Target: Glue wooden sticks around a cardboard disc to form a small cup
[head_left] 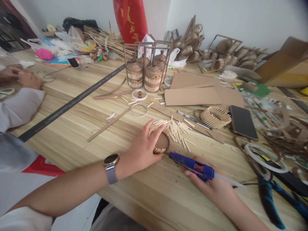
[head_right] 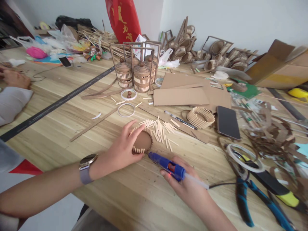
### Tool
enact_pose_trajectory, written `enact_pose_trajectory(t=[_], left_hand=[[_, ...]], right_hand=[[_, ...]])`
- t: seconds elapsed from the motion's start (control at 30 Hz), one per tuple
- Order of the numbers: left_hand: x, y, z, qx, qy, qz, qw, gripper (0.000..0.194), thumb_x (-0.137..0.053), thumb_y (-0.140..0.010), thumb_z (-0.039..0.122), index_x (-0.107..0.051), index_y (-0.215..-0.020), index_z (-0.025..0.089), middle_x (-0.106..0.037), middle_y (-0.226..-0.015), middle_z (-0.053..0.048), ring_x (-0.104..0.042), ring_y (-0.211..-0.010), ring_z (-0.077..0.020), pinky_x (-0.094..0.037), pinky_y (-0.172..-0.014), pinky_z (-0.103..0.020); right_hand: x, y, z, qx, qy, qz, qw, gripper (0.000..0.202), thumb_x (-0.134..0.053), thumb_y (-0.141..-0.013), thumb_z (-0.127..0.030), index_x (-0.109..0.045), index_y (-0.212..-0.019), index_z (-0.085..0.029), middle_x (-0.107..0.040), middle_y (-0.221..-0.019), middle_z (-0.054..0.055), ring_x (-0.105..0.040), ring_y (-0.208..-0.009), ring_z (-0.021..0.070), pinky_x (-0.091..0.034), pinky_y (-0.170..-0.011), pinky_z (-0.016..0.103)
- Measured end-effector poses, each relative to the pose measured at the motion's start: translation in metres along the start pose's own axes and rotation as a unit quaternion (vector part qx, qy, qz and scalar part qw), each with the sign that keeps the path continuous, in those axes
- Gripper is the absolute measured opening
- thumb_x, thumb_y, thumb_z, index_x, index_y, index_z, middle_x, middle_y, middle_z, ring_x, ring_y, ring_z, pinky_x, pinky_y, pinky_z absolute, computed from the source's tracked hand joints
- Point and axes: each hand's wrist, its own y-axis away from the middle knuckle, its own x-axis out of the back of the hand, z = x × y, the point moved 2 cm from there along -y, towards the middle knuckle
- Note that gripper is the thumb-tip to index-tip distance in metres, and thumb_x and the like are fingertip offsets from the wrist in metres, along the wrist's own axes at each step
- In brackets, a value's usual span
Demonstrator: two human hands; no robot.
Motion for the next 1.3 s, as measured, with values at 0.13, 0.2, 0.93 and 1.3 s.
enact_pose_trajectory(t=[0.13, 0.2, 0.93, 1.3], left_hand=[[-0.001, 0.0, -0.001, 0.001, -0.002, 0.003, 1.0, 0.088, -0.072, -0.072, 0.018, -0.021, -0.143, 0.022, -0.02, -0.146, -0.018, -0.024, -0.138, -0.0336, -0.035, -0.109, -0.05], [-0.001, 0.0, -0.001, 0.002, -0.004, 0.001, 1.0, 0.089, -0.072, -0.071, 0.019, -0.021, -0.144, 0.021, -0.019, -0.146, -0.018, -0.024, -0.138, -0.0333, -0.035, -0.109, -0.05], [0.0, 0.0, -0.001, -0.003, -0.001, 0.003, 1.0, 0.088, -0.073, -0.071, 0.02, -0.022, -0.143, 0.021, -0.022, -0.145, -0.019, -0.026, -0.137, -0.0341, -0.034, -0.109, -0.051], [-0.001, -0.001, -0.001, 0.015, 0.009, -0.01, 1.0, 0.088, -0.074, -0.07, 0.021, -0.024, -0.143, 0.021, -0.018, -0.146, -0.018, -0.026, -0.136, -0.0367, -0.037, -0.108, -0.052]], right_hand=[[-0.002, 0.001, 0.002, -0.002, 0.001, 0.016, 1.0, 0.031, -0.048, -0.084, -0.051, -0.059, -0.072, -0.024, -0.064, -0.068, 0.004, -0.063, -0.068, 0.0212, -0.05, -0.057, 0.029], [-0.001, 0.001, 0.0, -0.002, 0.004, 0.013, 1.0, 0.031, -0.049, -0.084, -0.051, -0.059, -0.07, -0.024, -0.063, -0.066, 0.003, -0.063, -0.065, 0.0207, -0.05, -0.056, 0.029], [0.04, 0.002, 0.04, -0.168, -0.09, -0.211, 0.959, 0.058, -0.04, -0.083, -0.07, -0.06, -0.062, -0.019, -0.06, -0.052, 0.002, -0.051, -0.044, 0.013, -0.039, -0.042, 0.024], [0.048, -0.056, -0.006, -0.091, 0.205, -0.053, 0.973, 0.009, -0.055, -0.078, -0.027, -0.057, -0.07, -0.024, -0.066, -0.062, 0.0, -0.06, -0.057, 0.0183, -0.037, -0.05, 0.026]])
